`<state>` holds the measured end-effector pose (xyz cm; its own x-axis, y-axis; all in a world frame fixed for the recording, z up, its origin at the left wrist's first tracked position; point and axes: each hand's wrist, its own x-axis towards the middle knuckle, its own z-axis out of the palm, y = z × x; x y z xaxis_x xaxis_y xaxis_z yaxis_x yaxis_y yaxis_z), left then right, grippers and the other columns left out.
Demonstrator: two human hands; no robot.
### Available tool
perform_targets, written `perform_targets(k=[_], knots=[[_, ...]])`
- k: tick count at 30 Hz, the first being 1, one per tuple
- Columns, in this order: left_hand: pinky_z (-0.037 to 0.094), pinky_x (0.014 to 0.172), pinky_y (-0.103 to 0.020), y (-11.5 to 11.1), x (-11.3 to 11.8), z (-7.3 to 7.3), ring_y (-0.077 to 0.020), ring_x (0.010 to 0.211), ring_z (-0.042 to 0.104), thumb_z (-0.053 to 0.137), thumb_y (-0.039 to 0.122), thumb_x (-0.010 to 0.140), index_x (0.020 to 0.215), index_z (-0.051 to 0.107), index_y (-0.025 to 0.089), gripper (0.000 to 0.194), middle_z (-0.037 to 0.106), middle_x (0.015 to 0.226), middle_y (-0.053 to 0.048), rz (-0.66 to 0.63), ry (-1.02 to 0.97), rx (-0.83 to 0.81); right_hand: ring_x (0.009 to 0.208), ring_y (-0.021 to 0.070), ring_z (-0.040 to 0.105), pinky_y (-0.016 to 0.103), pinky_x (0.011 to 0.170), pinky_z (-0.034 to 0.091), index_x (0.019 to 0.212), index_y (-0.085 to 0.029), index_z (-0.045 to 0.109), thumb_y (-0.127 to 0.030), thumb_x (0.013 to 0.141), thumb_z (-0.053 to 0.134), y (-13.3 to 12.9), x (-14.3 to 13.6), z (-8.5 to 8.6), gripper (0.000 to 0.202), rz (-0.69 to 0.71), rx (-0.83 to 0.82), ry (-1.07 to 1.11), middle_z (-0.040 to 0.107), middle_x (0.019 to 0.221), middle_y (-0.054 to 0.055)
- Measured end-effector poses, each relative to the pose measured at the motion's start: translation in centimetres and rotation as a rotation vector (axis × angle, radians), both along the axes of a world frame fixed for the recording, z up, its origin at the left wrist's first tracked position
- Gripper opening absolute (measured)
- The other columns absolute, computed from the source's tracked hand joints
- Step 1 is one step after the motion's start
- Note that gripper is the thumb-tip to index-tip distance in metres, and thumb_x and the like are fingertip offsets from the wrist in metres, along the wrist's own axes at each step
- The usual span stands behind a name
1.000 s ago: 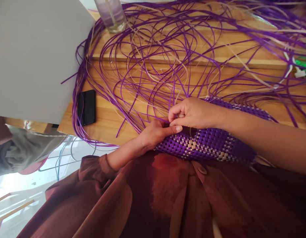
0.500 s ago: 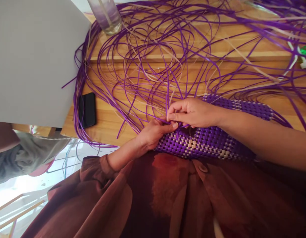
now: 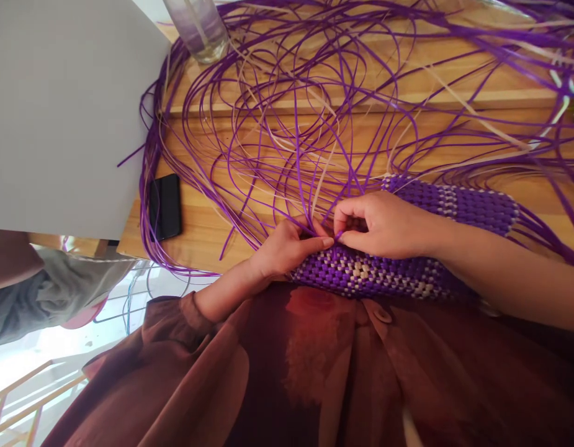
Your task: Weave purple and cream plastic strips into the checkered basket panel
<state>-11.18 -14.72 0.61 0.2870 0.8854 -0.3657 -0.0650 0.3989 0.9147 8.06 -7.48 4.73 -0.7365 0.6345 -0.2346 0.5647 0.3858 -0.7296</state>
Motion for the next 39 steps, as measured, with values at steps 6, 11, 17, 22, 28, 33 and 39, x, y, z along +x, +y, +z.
perform_targets(k=[6, 11, 17, 22, 28, 33, 39], knots=[[0.042, 0.066, -0.025, 0.0, -0.2, 0.2, -0.0102, 0.067, 0.056, 0.079, 0.03, 0.075, 0.08, 0.061, 0.014, 0.025, 0.064, 0.074, 0.0, -0.008, 0.094, 0.072, 0.06, 0.0128, 0.059, 0.027, 0.061, 0.042, 0.079, -0.02, 0.068, -0.02, 0.076, 0.061, -1.1, 0.2, 0.2, 0.008, -0.046, 0.132, 0.002, 0.068, 0.068, -0.002], [0.042, 0.068, -0.025, -0.1, 0.1, -0.4, -0.0099, 0.068, 0.057, 0.08, 0.028, 0.073, 0.076, 0.06, 0.014, 0.024, 0.064, 0.073, 0.0, 0.034, -0.04, 0.045, 0.105, 0.0255, 0.061, 0.042, 0.093, 0.045, 0.091, -0.022, 0.069, -0.024, 0.084, 0.067, -3.2, 2.1, -0.1, 0.007, -0.006, 0.65, 0.239, 0.073, 0.1, 0.005], [0.04, 0.064, -0.025, -0.4, 0.2, -0.6, -0.009, 0.065, 0.054, 0.082, 0.027, 0.068, 0.075, 0.06, 0.015, 0.026, 0.064, 0.073, 0.001, 0.089, -0.07, -0.002, 0.095, 0.0255, 0.06, 0.043, 0.082, 0.04, 0.106, -0.027, 0.072, -0.029, 0.091, 0.065, -5.4, 2.9, -0.9, 0.017, 0.143, 0.824, 0.112, 0.074, 0.091, 0.002], [0.039, 0.063, -0.025, -0.7, 0.4, -0.5, -0.0082, 0.063, 0.052, 0.082, 0.026, 0.068, 0.074, 0.059, 0.014, 0.026, 0.063, 0.072, 0.001, 0.11, -0.069, 0.018, 0.092, 0.0251, 0.06, 0.041, 0.081, 0.039, 0.096, -0.023, 0.073, -0.028, 0.087, 0.071, -6.0, 2.8, -1.3, 0.011, 0.091, 0.88, 0.138, 0.074, 0.088, 0.003], [0.041, 0.067, -0.025, -0.6, 0.5, -0.4, -0.0087, 0.064, 0.053, 0.079, 0.024, 0.07, 0.073, 0.06, 0.014, 0.021, 0.061, 0.069, 0.002, 0.117, -0.002, 0.067, 0.09, 0.023, 0.059, 0.039, 0.08, 0.04, 0.098, -0.023, 0.073, -0.026, 0.089, 0.068, -6.1, 2.1, -2.0, 0.011, 0.093, 0.853, 0.152, 0.075, 0.092, 0.003], [0.042, 0.067, -0.025, -0.6, 0.5, -0.7, -0.0092, 0.065, 0.053, 0.078, 0.026, 0.072, 0.073, 0.061, 0.014, 0.021, 0.063, 0.071, 0.001, 0.103, 0.033, 0.116, 0.081, 0.0205, 0.057, 0.037, 0.079, 0.043, 0.081, -0.018, 0.067, -0.022, 0.089, 0.063, -6.4, 1.0, -1.2, 0.009, -0.033, 0.612, 0.225, 0.069, 0.081, 0.006], [0.043, 0.066, -0.025, -0.8, 0.2, -1.0, -0.0104, 0.067, 0.056, 0.077, 0.031, 0.074, 0.076, 0.06, 0.015, 0.024, 0.065, 0.074, -0.001, 0.093, 0.056, 0.098, 0.071, 0.0147, 0.055, 0.03, 0.067, 0.042, 0.076, -0.021, 0.059, -0.019, 0.083, 0.065, -7.7, 1.9, 1.3, 0.009, -0.014, 0.117, 0.161, 0.062, 0.074, 0.0]])
